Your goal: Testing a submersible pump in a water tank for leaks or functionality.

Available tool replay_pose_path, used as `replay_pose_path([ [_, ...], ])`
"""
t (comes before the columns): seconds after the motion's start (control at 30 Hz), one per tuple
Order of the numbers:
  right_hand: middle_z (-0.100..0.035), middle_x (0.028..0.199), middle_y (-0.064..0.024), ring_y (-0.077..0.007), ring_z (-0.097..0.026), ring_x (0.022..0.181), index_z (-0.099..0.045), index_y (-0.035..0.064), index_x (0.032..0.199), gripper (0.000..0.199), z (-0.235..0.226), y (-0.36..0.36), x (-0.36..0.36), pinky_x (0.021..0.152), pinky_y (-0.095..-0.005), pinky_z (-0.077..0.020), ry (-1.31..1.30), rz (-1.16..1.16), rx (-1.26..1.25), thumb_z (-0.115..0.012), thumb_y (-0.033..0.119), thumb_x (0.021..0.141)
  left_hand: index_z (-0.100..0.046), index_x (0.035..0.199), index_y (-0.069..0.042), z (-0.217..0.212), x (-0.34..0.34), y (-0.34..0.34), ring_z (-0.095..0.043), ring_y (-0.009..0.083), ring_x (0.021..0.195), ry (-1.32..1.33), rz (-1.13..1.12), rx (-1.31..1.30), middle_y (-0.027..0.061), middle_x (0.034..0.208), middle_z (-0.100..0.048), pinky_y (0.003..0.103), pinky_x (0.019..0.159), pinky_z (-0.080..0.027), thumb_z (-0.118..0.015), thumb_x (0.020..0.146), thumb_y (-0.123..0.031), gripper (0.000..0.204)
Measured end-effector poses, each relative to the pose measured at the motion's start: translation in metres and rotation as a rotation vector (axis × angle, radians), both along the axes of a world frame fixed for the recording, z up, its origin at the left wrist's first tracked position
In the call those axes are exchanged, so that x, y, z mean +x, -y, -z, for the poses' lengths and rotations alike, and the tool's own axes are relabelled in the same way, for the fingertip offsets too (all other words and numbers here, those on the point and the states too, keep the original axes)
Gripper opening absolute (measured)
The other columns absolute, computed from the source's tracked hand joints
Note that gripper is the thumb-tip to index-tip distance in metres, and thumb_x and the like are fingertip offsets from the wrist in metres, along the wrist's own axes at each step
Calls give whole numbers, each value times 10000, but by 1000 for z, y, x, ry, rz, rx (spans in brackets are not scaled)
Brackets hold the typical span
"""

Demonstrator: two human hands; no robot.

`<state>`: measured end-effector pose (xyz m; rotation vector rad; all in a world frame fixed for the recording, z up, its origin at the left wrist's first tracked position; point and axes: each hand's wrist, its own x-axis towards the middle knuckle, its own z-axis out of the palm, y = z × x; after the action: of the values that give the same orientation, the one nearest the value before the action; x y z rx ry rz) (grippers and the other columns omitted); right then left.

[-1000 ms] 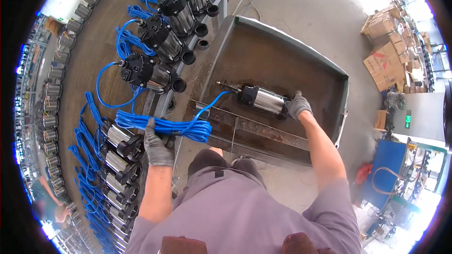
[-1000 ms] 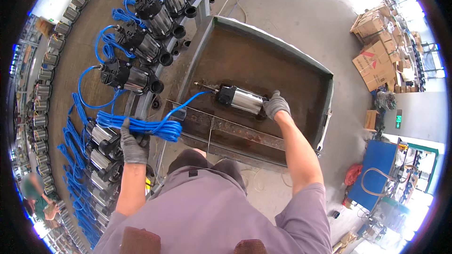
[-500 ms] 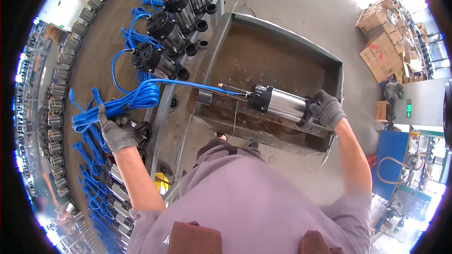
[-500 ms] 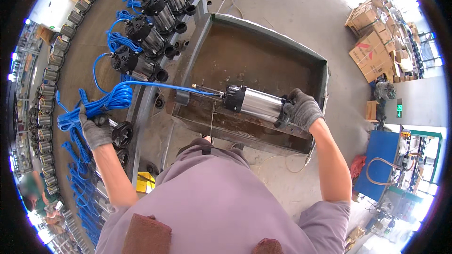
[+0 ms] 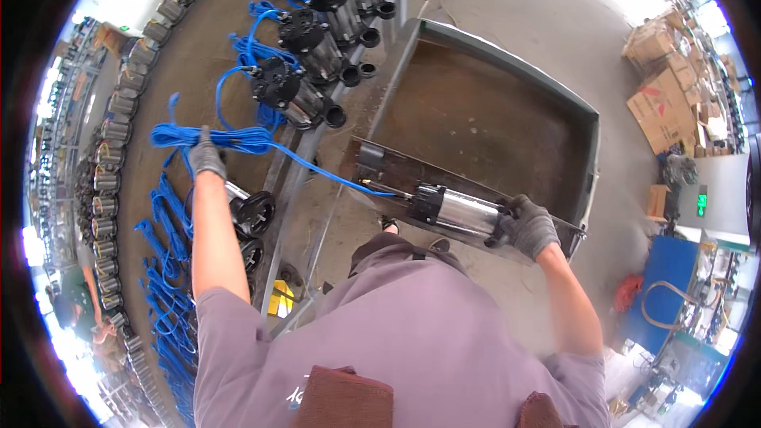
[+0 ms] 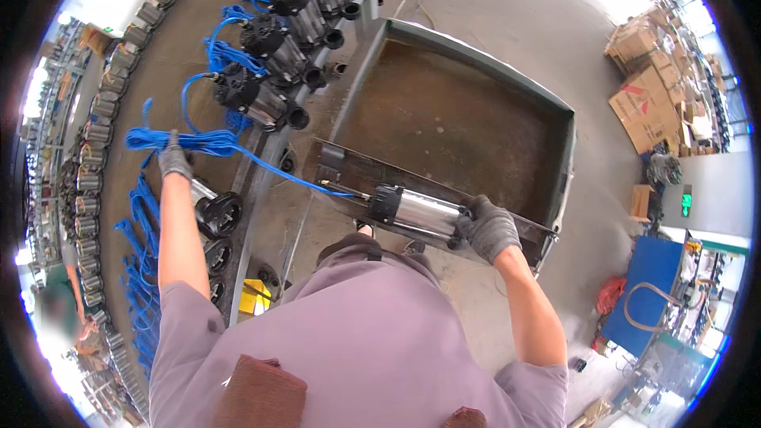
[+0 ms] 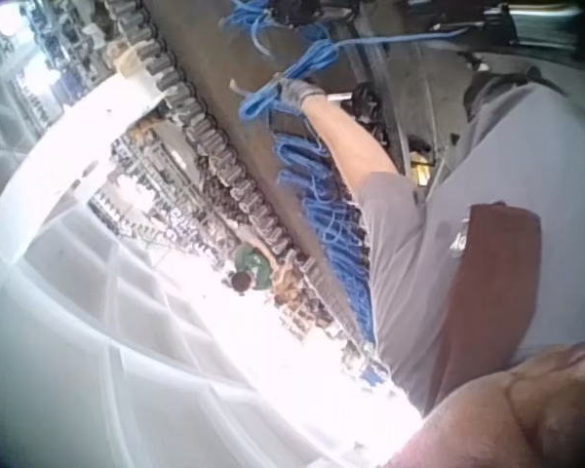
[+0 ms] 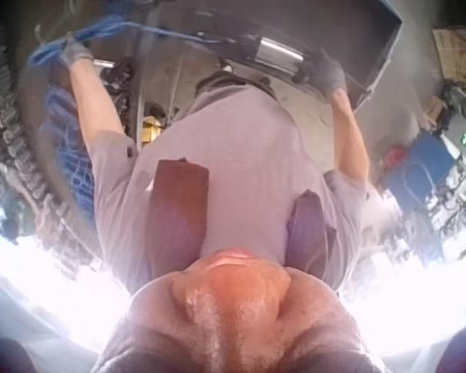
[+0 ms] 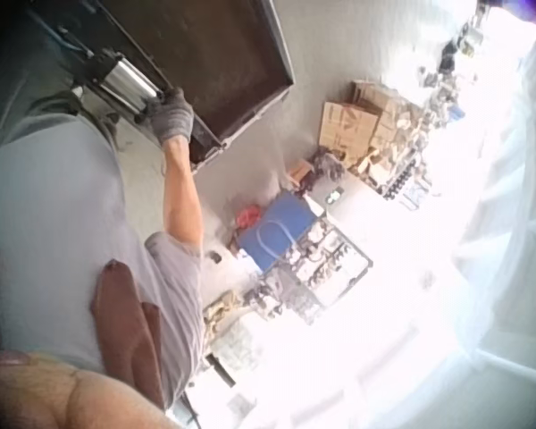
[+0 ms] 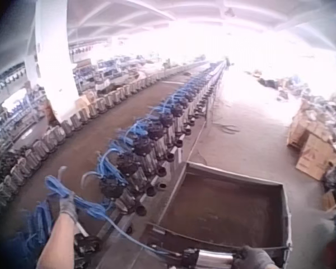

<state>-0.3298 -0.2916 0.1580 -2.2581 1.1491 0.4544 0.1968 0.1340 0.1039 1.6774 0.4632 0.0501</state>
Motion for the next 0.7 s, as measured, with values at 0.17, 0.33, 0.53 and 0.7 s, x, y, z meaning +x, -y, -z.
replay_pose_path([
  [0.17, -743, 950, -208, -397, -718, 922, -672, 73, 1140, 360, 10, -10, -2, 812, -475, -552, 107, -17, -63, -747, 275, 852, -608, 1126, -71, 35, -41, 2, -648, 184, 666, 93, 65, 133, 42, 918, -669, 333, 548, -540, -673, 990, -166, 178],
  [0.33, -744, 946, -216, -407, -716, 930, -679, 107, 1160, 380, 9, -16, -9, 811, -498, -549, 77, 44, -109, -715, 344, 866, -602, 1279, -58, 30, -162, 66, -673, 187, 926, 511, 1006, 562, 34, 1036, -697, 334, 831, -549, -620, 1034, -161, 266],
  [0.53, -742, 957, -211, -412, -713, 929, -680, 123, 1172, 372, 12, -14, -11, 819, -504, -555, 65, 13, -123, -680, 336, 867, -698, 1171, -36, 67, -235, 155, -671, 190, 1020, 298, 1340, 342, 103, 1074, -729, 323, 900, -533, -657, 1022, -217, 238],
  [0.7, -748, 988, -189, -405, -715, 931, -678, 130, 1176, 396, 12, -14, -14, 825, -501, -554, 79, -1, -129, -711, 367, 861, -690, 1157, -3, 78, -222, 172, -678, 235, 815, 11, 1386, 441, 114, 875, -733, 360, 783, -547, -641, 1028, -328, 354],
])
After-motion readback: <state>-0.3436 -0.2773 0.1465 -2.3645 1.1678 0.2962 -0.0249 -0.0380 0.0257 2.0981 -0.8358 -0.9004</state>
